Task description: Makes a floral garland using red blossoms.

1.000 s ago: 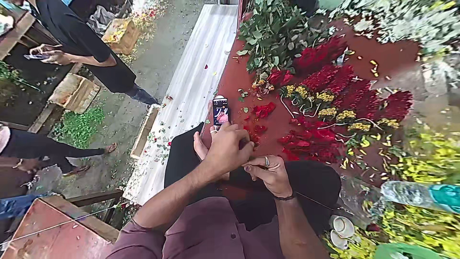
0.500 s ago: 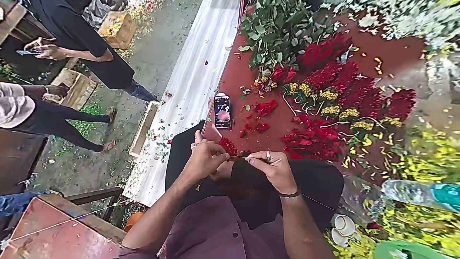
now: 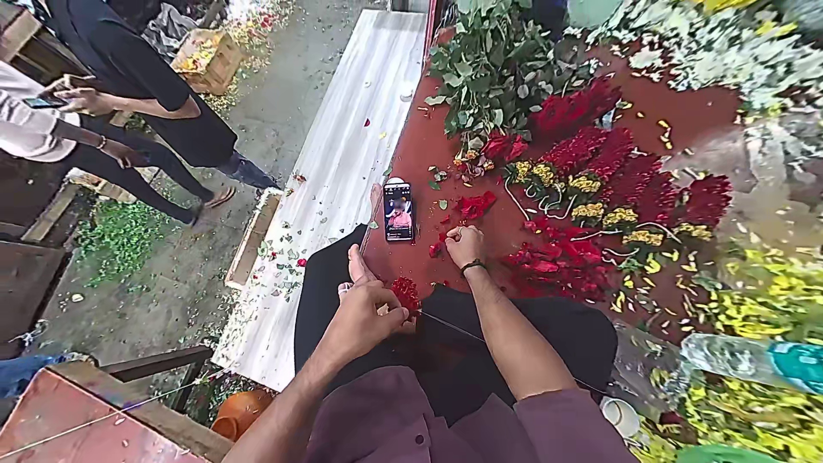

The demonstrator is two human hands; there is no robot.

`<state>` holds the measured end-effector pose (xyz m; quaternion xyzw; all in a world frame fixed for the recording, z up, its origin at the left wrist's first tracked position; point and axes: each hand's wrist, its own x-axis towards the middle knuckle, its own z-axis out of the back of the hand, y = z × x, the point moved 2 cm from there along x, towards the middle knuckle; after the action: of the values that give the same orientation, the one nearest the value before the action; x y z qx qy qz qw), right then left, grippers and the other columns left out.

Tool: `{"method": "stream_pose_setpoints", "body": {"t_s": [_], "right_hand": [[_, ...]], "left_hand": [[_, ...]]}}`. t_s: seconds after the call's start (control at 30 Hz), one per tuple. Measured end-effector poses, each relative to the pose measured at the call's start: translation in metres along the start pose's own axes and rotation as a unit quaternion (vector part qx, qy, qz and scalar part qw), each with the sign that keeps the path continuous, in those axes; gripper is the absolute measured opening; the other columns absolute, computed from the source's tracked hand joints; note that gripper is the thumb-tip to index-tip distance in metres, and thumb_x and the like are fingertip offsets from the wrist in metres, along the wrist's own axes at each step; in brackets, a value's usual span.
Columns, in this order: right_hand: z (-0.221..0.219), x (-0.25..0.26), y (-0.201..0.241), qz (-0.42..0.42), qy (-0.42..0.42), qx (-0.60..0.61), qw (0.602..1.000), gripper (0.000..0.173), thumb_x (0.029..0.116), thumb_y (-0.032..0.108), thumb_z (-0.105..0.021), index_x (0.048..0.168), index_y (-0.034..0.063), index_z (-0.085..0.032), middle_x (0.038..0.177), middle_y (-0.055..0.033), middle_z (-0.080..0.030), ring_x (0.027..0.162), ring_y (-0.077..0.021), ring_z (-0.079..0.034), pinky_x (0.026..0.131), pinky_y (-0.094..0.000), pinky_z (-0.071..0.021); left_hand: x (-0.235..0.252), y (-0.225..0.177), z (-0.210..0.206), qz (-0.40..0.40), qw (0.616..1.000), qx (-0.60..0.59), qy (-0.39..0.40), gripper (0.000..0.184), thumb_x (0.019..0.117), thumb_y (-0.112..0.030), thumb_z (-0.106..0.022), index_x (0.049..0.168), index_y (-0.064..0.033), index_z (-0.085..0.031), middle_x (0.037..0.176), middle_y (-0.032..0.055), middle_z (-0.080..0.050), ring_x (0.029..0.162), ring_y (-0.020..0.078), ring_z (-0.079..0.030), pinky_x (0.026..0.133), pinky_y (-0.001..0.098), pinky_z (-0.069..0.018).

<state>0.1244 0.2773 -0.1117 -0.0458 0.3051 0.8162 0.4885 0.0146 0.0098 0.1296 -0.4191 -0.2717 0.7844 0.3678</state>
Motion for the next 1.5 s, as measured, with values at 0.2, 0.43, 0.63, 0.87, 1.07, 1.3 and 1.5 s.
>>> {"method": "stream_pose_setpoints", "body": {"t_s": [0.2,0.43,0.63,0.87,1.07,1.3,1.5], "right_hand": [[0.036,-0.019,0.007,-0.011,-0.020,0.292,0.956,0.015,0.0890,0.006,-0.072,0.103,0.0032,-0.074,0.091,-0.0107,-0.075,0.076,-0.0202,-0.072,0.074,-0.0426,-0.0620],[0.088,-0.081,0.038,0.010,0.011,0.485,0.874,0.014,0.0952,0.003,-0.065,0.106,0.0039,-0.074,0.093,-0.0080,-0.074,0.070,-0.0157,-0.067,0.059,-0.0309,-0.0570],[0.096,-0.108,0.043,0.057,-0.003,0.517,0.854,0.017,0.0954,0.000,-0.059,0.101,0.0041,-0.074,0.093,-0.0076,-0.072,0.067,-0.0149,-0.064,0.061,-0.0310,-0.0570],[0.100,-0.114,0.051,0.163,0.012,0.466,0.870,0.033,0.0817,-0.005,-0.071,0.113,0.0034,-0.071,0.104,-0.0098,-0.074,0.081,-0.0185,-0.070,0.069,-0.0357,-0.0616],[0.106,-0.118,0.060,0.200,-0.039,0.423,0.883,0.014,0.0894,0.002,-0.074,0.103,0.0046,-0.076,0.105,-0.0070,-0.073,0.085,-0.0145,-0.070,0.073,-0.0319,-0.0618],[0.113,-0.145,0.073,0.182,0.005,0.470,0.864,0.010,0.0933,0.005,-0.069,0.100,0.0047,-0.076,0.102,-0.0061,-0.073,0.077,-0.0153,-0.067,0.067,-0.0324,-0.0599],[0.104,-0.180,0.087,0.115,0.071,0.544,0.828,0.025,0.0829,0.000,-0.076,0.107,0.0041,-0.070,0.091,-0.0096,-0.071,0.072,-0.0191,-0.067,0.064,-0.0346,-0.0598]], "left_hand": [[0.004,0.007,0.001,-0.001,1.000,0.008,-0.002,0.023,0.0921,-0.038,-0.070,0.085,-0.0169,-0.078,0.078,-0.0041,-0.059,0.081,0.0102,-0.055,0.074,0.0320,-0.0445],[0.003,0.004,-0.007,-0.019,1.000,-0.007,0.002,0.023,0.0919,-0.038,-0.071,0.085,-0.0170,-0.077,0.077,-0.0045,-0.059,0.079,0.0105,-0.054,0.073,0.0317,-0.0438],[-0.001,0.002,-0.006,-0.029,0.999,0.006,-0.013,0.023,0.0918,-0.038,-0.071,0.085,-0.0170,-0.077,0.080,-0.0051,-0.062,0.081,0.0084,-0.056,0.075,0.0307,-0.0460],[-0.004,0.003,0.002,-0.027,0.998,0.008,-0.049,0.023,0.0914,-0.039,-0.070,0.082,-0.0196,-0.076,0.079,-0.0083,-0.062,0.080,0.0071,-0.056,0.071,0.0294,-0.0450],[-0.002,0.007,0.006,-0.024,0.998,0.006,-0.060,0.022,0.0912,-0.039,-0.070,0.083,-0.0201,-0.076,0.080,-0.0081,-0.063,0.076,0.0058,-0.056,0.068,0.0277,-0.0453],[0.010,0.012,0.005,0.048,0.997,-0.016,-0.051,0.021,0.0901,-0.034,-0.076,0.084,-0.0146,-0.077,0.076,-0.0010,-0.067,0.068,0.0119,-0.060,0.066,0.0387,-0.0531],[0.026,0.020,-0.003,0.062,0.997,-0.001,-0.041,0.019,0.0892,-0.036,-0.079,0.079,-0.0190,-0.079,0.066,-0.0048,-0.068,0.058,0.0093,-0.060,0.060,0.0410,-0.0529]]}}
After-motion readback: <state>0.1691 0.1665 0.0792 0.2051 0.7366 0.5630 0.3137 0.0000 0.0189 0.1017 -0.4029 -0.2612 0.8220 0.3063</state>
